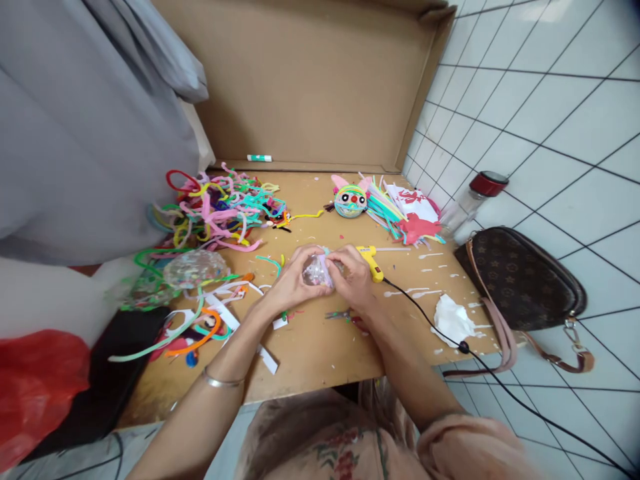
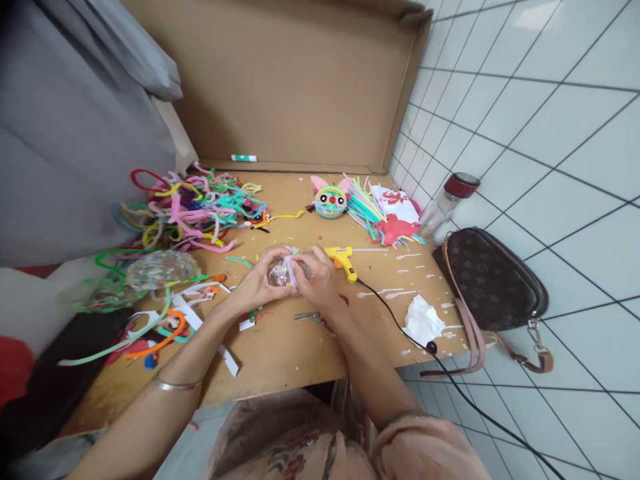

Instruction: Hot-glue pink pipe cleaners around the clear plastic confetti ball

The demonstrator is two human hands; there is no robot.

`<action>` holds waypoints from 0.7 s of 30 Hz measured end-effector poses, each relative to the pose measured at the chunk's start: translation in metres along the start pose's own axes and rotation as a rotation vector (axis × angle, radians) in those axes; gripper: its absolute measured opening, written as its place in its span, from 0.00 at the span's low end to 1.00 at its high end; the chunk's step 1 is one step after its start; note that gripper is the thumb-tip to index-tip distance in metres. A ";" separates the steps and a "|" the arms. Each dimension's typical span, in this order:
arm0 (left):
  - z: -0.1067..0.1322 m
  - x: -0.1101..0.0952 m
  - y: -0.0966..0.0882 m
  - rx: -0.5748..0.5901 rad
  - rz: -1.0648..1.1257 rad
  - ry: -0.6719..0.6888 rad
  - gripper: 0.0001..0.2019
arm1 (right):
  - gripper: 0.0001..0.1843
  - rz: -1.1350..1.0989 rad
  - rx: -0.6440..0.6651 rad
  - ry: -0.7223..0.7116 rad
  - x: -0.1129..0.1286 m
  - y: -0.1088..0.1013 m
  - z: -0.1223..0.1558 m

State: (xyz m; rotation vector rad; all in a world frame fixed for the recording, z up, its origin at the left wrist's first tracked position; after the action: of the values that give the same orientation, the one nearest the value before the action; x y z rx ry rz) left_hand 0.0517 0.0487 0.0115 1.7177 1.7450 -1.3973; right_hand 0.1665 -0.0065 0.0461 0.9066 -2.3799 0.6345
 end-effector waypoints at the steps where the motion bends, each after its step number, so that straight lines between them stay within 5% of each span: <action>1: 0.000 -0.001 0.000 0.000 0.000 -0.002 0.32 | 0.08 -0.005 -0.007 -0.011 0.001 -0.001 0.000; 7: 0.000 0.006 0.001 -0.013 0.010 -0.046 0.34 | 0.09 -0.041 -0.116 -0.005 0.005 -0.011 0.000; 14: 0.000 0.011 0.003 -0.030 0.023 -0.032 0.36 | 0.09 0.135 -0.173 0.146 -0.026 -0.023 -0.026; 18: 0.001 0.011 0.002 -0.035 0.029 -0.037 0.36 | 0.14 0.620 0.032 0.237 -0.074 -0.024 -0.070; 21: 0.000 0.010 0.001 -0.038 0.023 -0.047 0.36 | 0.15 0.749 0.125 0.324 -0.116 -0.030 -0.095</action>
State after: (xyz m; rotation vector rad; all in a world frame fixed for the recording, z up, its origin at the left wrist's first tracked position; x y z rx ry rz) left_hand 0.0504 0.0544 0.0030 1.6659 1.7109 -1.3746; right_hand 0.2902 0.0831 0.0556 -0.0936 -2.3483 1.1144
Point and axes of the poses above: each hand's wrist, its own z-axis away from the middle knuckle, its own y-axis out of the palm, x = y × z, the point moved 9 cm from there along -z, towards the middle knuckle, and after that the axes turned 14 degrees about -x, right-handed, at the moved point
